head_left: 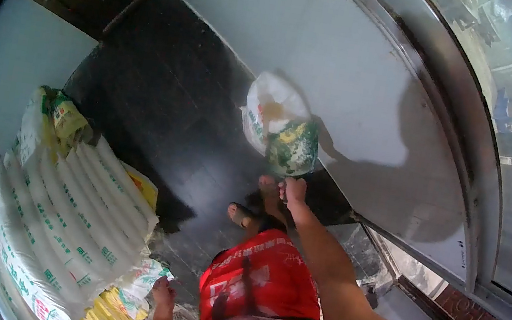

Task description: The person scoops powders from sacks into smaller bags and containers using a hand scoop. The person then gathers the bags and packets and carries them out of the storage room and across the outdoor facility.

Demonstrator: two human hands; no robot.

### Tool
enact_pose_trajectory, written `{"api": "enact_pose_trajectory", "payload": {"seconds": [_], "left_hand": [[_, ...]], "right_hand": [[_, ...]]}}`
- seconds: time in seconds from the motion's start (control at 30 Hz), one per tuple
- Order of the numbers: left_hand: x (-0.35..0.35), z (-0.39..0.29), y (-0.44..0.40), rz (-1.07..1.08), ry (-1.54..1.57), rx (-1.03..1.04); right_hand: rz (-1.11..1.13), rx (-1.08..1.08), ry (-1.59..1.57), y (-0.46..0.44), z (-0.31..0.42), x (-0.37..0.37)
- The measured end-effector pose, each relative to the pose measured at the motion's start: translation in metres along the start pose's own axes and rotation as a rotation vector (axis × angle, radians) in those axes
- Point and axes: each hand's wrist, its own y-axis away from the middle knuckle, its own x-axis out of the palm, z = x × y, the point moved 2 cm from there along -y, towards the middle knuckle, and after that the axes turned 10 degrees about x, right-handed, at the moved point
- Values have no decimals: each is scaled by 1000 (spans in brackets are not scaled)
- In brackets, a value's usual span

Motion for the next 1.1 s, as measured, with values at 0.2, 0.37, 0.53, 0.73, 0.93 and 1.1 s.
{"api": "enact_pose_trajectory", "payload": {"seconds": [0.2, 0.37, 0.53, 0.73, 0.93, 1.1], "left_hand": [[-20, 30, 10, 118, -103, 297], [56, -32, -87, 122, 118, 49], [168, -103, -219, 225, -82, 171], [208, -104, -197, 281, -90, 454], [38, 88, -159, -117, 4, 276], [-59, 277, -87, -410, 120, 2]], "right_hand": [[245, -64, 131, 62, 46, 21], [163, -141, 128, 41, 28, 18], [104, -261, 291, -14, 36, 53], [253, -403, 186, 9, -7, -30], [477, -426, 660, 73, -53, 19], [718, -485, 1143, 101, -117, 72]]}}
